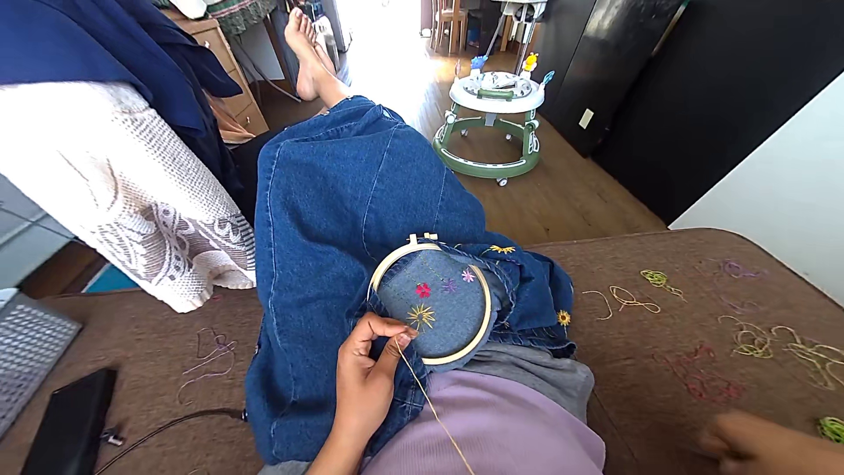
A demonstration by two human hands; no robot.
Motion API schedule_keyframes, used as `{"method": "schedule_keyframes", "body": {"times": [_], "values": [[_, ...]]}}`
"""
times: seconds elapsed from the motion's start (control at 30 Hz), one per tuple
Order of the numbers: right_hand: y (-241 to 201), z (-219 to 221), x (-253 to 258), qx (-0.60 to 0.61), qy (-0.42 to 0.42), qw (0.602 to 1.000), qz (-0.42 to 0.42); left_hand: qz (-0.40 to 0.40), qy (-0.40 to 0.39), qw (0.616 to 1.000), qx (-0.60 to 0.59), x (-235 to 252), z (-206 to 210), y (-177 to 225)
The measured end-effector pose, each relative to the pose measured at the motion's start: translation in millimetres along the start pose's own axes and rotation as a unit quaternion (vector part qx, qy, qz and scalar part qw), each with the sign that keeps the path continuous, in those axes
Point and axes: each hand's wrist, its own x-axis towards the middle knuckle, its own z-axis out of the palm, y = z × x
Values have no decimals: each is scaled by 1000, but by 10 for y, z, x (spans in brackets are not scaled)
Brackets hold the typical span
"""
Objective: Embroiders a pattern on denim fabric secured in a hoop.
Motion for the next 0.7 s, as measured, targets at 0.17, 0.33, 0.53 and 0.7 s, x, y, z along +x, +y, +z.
{"method": "schedule_keyframes", "body": {"times": [0.17, 0.33, 0.53, 0.7], "values": [[-1095, -405, -3, 270, 158, 884, -347, 0, -3, 1000, -5, 8, 14, 11], [-2113, -181, 367, 44, 430, 800, -416, 8, -8, 1000, -16, 3, -1, -1], [-2597, -31, 766, -233, 612, 676, -338, 13, -4, 1000, -21, 6, -20, -6], [-2717, 24, 819, -274, 636, 649, -315, 11, 1, 999, -34, -10, -11, 1]]}}
